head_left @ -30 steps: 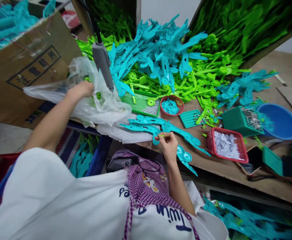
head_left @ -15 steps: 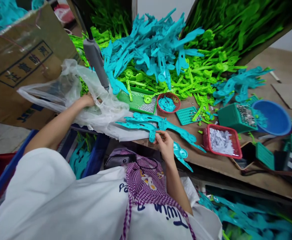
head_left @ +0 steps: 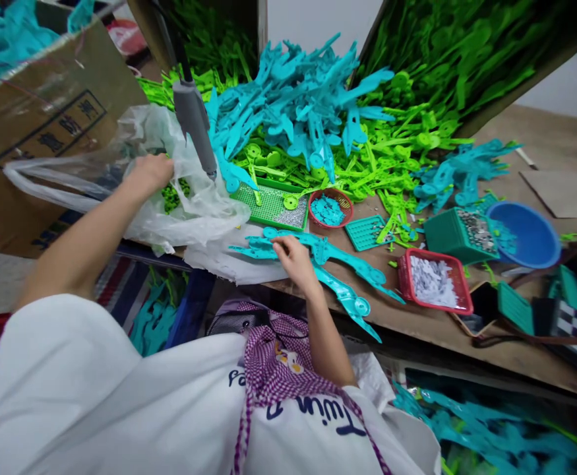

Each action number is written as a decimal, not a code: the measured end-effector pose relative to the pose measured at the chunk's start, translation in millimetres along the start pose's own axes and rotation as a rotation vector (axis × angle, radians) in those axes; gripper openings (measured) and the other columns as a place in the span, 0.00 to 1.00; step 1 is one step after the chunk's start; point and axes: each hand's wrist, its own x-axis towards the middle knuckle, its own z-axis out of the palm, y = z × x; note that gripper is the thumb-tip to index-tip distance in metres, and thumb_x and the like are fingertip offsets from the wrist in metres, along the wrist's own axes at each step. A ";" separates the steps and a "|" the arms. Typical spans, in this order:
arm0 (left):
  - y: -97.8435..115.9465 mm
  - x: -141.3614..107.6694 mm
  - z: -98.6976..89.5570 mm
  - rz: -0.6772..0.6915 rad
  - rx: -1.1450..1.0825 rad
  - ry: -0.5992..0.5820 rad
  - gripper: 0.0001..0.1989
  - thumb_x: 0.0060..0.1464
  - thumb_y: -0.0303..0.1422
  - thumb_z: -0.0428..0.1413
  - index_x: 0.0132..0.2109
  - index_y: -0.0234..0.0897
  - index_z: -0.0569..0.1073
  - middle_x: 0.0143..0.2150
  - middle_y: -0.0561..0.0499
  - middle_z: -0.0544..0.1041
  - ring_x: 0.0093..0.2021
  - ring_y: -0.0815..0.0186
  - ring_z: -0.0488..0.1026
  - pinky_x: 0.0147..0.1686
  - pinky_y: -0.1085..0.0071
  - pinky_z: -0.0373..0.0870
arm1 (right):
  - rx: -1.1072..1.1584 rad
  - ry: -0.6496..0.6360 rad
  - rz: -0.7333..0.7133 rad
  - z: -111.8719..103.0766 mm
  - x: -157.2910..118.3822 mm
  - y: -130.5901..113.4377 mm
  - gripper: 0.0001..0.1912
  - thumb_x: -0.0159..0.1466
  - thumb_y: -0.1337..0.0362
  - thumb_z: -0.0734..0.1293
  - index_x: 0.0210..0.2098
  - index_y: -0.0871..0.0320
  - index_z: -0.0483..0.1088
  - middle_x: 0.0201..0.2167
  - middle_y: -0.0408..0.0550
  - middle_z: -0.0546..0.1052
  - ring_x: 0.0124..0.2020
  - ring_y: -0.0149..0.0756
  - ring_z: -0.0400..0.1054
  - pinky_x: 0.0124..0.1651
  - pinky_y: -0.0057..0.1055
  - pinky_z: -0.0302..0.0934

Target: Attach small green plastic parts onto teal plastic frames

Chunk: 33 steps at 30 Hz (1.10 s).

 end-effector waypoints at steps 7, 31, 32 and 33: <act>-11.1 -6.3 -25.8 -0.037 -0.071 0.284 0.12 0.68 0.31 0.48 0.48 0.21 0.68 0.52 0.43 0.72 0.58 0.64 0.67 0.63 0.47 0.53 | -0.253 -0.214 -0.062 7.8 -45.2 40.2 0.15 0.72 0.60 0.56 0.46 0.55 0.72 0.41 0.53 0.75 0.46 0.43 0.68 0.50 0.39 0.60; 111.1 -234.9 144.3 -0.348 -1.143 -0.096 0.17 0.54 0.48 0.55 0.37 0.37 0.73 0.24 0.55 0.71 0.22 0.70 0.70 0.23 0.76 0.66 | -0.094 -0.198 -0.127 -9.8 -22.5 9.4 0.17 0.70 0.52 0.60 0.49 0.54 0.73 0.42 0.51 0.78 0.44 0.41 0.71 0.52 0.41 0.61; 107.8 -233.1 144.2 -0.345 -1.076 -0.063 0.16 0.55 0.47 0.54 0.38 0.37 0.74 0.24 0.55 0.71 0.23 0.70 0.71 0.24 0.76 0.65 | -0.070 -0.232 -0.135 -3.7 -14.2 8.7 0.17 0.70 0.52 0.60 0.48 0.55 0.73 0.41 0.51 0.78 0.42 0.40 0.71 0.49 0.39 0.62; 105.3 -231.5 144.2 -0.346 -1.013 -0.033 0.16 0.55 0.46 0.54 0.38 0.37 0.74 0.23 0.55 0.71 0.23 0.69 0.72 0.25 0.75 0.65 | -0.052 -0.262 -0.135 2.9 -7.2 9.6 0.17 0.69 0.51 0.60 0.46 0.55 0.73 0.40 0.51 0.78 0.41 0.40 0.71 0.47 0.37 0.64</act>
